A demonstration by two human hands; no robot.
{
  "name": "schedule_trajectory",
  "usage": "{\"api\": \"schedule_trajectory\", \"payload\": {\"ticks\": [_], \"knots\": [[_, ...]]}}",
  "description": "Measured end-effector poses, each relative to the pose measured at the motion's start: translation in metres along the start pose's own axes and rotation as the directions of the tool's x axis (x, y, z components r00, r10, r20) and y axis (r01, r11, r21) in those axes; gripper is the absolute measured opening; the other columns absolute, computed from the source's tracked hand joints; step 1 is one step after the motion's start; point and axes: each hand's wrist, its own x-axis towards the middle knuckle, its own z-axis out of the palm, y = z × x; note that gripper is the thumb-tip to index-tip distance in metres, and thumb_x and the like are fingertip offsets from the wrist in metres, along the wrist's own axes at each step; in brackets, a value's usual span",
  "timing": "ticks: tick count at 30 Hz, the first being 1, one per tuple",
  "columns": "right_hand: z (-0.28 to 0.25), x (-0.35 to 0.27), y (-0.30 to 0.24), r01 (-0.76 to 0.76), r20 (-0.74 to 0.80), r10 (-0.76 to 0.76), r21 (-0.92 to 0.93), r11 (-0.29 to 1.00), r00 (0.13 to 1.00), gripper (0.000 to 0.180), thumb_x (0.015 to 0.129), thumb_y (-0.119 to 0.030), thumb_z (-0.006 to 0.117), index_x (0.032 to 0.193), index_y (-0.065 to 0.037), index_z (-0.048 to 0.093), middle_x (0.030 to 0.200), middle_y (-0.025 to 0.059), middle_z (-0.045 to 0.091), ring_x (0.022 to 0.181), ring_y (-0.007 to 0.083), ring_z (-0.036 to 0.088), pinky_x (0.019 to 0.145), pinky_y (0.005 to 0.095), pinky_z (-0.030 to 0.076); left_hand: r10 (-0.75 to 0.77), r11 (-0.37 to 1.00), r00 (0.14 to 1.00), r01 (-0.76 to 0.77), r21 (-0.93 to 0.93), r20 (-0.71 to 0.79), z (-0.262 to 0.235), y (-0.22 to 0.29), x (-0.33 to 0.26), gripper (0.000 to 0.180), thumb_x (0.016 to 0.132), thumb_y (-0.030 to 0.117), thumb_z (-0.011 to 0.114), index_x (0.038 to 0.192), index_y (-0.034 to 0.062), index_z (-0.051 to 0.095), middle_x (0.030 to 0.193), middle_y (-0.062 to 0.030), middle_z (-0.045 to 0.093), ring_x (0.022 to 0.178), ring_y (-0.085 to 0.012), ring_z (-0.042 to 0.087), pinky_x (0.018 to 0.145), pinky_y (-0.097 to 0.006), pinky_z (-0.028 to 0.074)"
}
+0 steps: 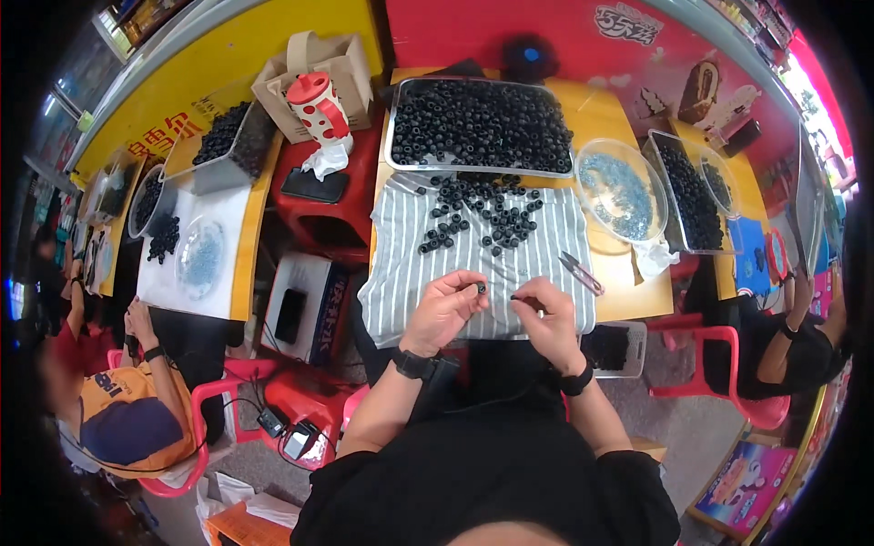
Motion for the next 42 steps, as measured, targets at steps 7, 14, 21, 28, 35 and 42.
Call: {"api": "schedule_trajectory", "payload": {"ticks": [7, 14, 21, 28, 35, 42], "knots": [[0.020, 0.005, -0.006, 0.043, -0.019, -0.042, 0.088, 0.995, 0.999, 0.011, 0.077, 0.006, 0.067, 0.085, 0.001, 0.062, 0.077, 0.0071, 0.061, 0.068, 0.0125, 0.062, 0.059, 0.0231, 0.048, -0.037, 0.999, 0.999, 0.037, -0.023, -0.006, 0.010, -0.013, 0.000, 0.022, 0.093, 0.002, 0.054, 0.114, -0.0040, 0.058, 0.099, -0.0091, 0.064, 0.084, -0.0148, 0.061, 0.077, -0.028, 0.050], [0.019, 0.005, -0.002, 0.086, -0.003, -0.086, 0.026, 0.996, 0.996, 0.009, 0.075, 0.006, 0.069, 0.080, 0.002, 0.063, 0.075, 0.0082, 0.062, 0.068, 0.0152, 0.064, 0.058, 0.0249, 0.049, -0.036, 0.999, 0.999, 0.037, -0.011, 0.016, 0.003, -0.015, 0.002, 0.021, 0.091, 0.000, 0.056, 0.111, -0.0039, 0.060, 0.102, -0.0084, 0.063, 0.086, -0.0150, 0.060, 0.077, -0.028, 0.049], [0.019, 0.007, -0.003, 0.090, 0.008, -0.090, -0.001, 0.996, 0.996, 0.009, 0.075, 0.005, 0.069, 0.078, 0.000, 0.062, 0.073, 0.0076, 0.061, 0.066, 0.0153, 0.063, 0.056, 0.0255, 0.046, 0.006, 1.000, 0.999, -0.005, -0.021, 0.045, 0.000, -0.016, 0.004, 0.019, 0.089, -0.003, 0.058, 0.108, -0.0053, 0.061, 0.106, -0.0083, 0.060, 0.088, -0.0153, 0.060, 0.076, -0.027, 0.050], [0.025, 0.006, -0.004, 0.204, -0.028, -0.209, -0.132, 0.970, 0.978, 0.009, 0.075, 0.006, 0.067, 0.078, 0.000, 0.061, 0.070, 0.0085, 0.059, 0.062, 0.0197, 0.060, 0.055, 0.0283, 0.046, 0.010, 1.000, 1.000, -0.010, -0.027, 0.023, 0.001, -0.015, 0.003, 0.019, 0.089, -0.004, 0.057, 0.108, -0.0054, 0.062, 0.105, -0.0083, 0.060, 0.087, -0.0157, 0.061, 0.075, -0.026, 0.051], [0.023, 0.001, 0.008, -0.003, 0.023, 0.001, 0.098, 0.995, 1.000, 0.010, 0.077, 0.004, 0.068, 0.085, 0.000, 0.062, 0.075, 0.0076, 0.063, 0.069, 0.0158, 0.063, 0.059, 0.0267, 0.048, 0.009, 1.000, 0.998, -0.009, -0.010, 0.062, 0.001, -0.014, 0.003, 0.020, 0.089, -0.005, 0.057, 0.108, -0.0048, 0.062, 0.104, -0.0079, 0.060, 0.085, -0.0152, 0.061, 0.073, -0.025, 0.052], [0.011, 0.014, 0.003, 0.040, 0.256, -0.062, 0.093, 0.995, 0.965, 0.028, 0.080, -0.002, 0.068, 0.108, 0.001, 0.064, 0.097, 0.0127, 0.069, 0.085, 0.0232, 0.068, 0.070, 0.0299, 0.052, -0.058, 0.998, 0.998, 0.057, 0.024, 0.037, 0.022, 0.001, 0.003, 0.044, 0.089, 0.000, 0.060, 0.131, -0.0021, 0.047, 0.096, -0.0049, 0.061, 0.077, -0.0103, 0.060, 0.067, -0.022, 0.050]]}}
